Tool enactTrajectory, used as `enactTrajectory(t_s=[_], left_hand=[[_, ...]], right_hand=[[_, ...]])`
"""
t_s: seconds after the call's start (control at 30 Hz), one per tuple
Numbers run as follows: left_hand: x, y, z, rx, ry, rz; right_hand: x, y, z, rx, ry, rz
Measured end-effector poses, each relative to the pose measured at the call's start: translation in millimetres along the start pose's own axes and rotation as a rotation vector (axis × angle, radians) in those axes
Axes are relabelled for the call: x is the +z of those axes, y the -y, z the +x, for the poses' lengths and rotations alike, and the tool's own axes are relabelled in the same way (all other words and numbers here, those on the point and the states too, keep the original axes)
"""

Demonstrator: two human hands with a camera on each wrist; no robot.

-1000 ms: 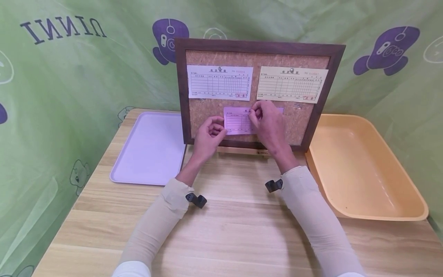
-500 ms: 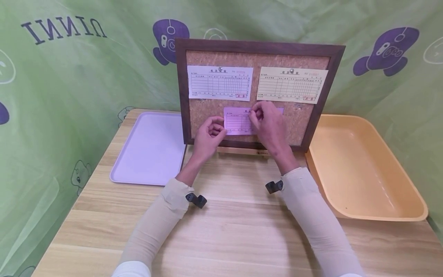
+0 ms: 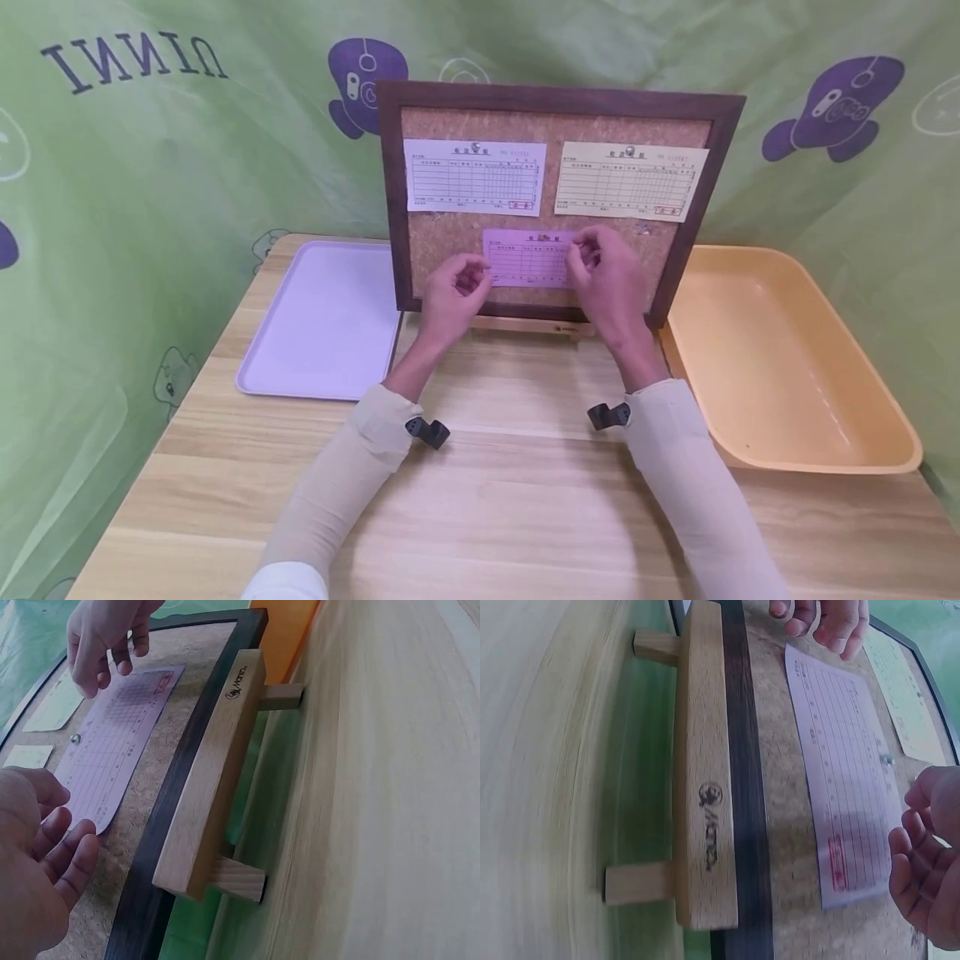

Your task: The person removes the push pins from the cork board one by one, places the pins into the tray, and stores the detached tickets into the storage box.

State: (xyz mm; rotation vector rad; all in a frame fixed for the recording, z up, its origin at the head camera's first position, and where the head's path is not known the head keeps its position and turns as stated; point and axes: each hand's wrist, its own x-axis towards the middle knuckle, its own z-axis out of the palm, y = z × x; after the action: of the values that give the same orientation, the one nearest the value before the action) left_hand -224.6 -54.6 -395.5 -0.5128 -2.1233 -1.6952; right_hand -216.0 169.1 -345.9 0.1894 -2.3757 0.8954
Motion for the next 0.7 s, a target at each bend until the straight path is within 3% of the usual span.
enactTrajectory(t_s=[0.13, 0.37, 0.57, 0.7], left_hand=[[7.6, -4.3, 4.5, 0.043, 0.028, 0.031], [22.0, -15.2, 14.7, 0.057, 0.065, 0.072], [32.8, -16.7, 19.6, 0.099, 0.06, 0.089], [39.2, -18.9, 22.2, 0.094, 0.049, 0.085]], right_hand=[[-7.2, -7.3, -3.1, 0.043, -0.025, -0.041], [-15.3, -17.6, -6.4, 0.11, -0.056, -0.065], [-23.1, -25.1, -9.9, 0.149, -0.08, -0.065], [-27.4, -28.3, -15.0, 0.161, -0.046, -0.081]])
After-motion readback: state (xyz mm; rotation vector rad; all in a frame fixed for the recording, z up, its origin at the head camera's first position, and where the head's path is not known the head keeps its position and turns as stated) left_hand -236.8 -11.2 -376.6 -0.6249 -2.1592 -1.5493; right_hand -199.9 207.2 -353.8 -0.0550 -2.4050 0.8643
